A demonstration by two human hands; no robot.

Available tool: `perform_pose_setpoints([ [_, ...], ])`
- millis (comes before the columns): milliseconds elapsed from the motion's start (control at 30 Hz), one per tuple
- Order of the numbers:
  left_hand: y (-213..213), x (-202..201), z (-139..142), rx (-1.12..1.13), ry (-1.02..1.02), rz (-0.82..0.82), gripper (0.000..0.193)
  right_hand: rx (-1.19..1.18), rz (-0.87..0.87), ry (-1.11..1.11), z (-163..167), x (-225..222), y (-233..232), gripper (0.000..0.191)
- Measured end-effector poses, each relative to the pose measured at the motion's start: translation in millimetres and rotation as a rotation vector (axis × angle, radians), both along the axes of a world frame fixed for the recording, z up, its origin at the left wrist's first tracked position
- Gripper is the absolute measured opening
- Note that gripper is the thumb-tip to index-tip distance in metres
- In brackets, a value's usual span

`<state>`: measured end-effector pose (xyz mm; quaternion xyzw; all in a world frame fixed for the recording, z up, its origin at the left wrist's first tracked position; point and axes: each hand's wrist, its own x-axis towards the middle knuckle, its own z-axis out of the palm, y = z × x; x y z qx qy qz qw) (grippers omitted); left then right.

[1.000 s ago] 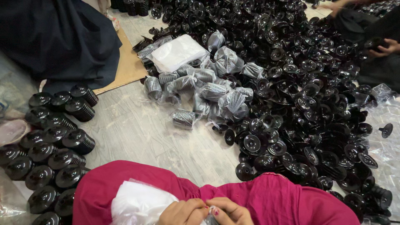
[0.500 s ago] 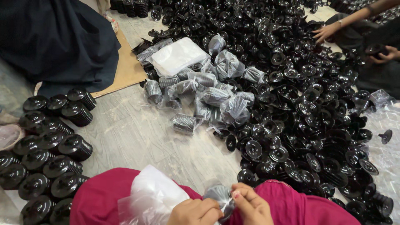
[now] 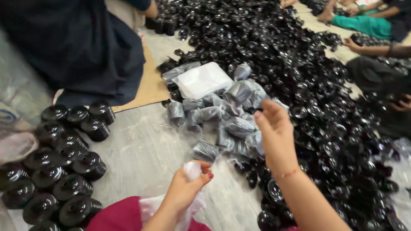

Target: The person sits on the floor among large piles of black plastic parts and wraps individual parts in clear plastic bags, twisting the bags closed and placing the wrapped parts onto a pile. They occasionally reach into the surrounding piles to pick the next unwrapped part.

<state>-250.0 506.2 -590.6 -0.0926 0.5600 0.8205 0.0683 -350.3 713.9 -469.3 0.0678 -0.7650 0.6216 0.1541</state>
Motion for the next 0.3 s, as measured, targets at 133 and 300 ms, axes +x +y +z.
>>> perform_pose_setpoints([
  [133, 1.7, -39.1, -54.9, 0.026, -0.247, 0.043, 0.035, 0.17, 0.286, -0.347, -44.4, 0.3, -46.3, 0.029],
  [300, 14.1, -66.1, -98.4, -0.754, 0.115, -0.05, 0.06, 0.372, 0.47, -0.496, -84.9, -31.9, -121.4, 0.032],
])
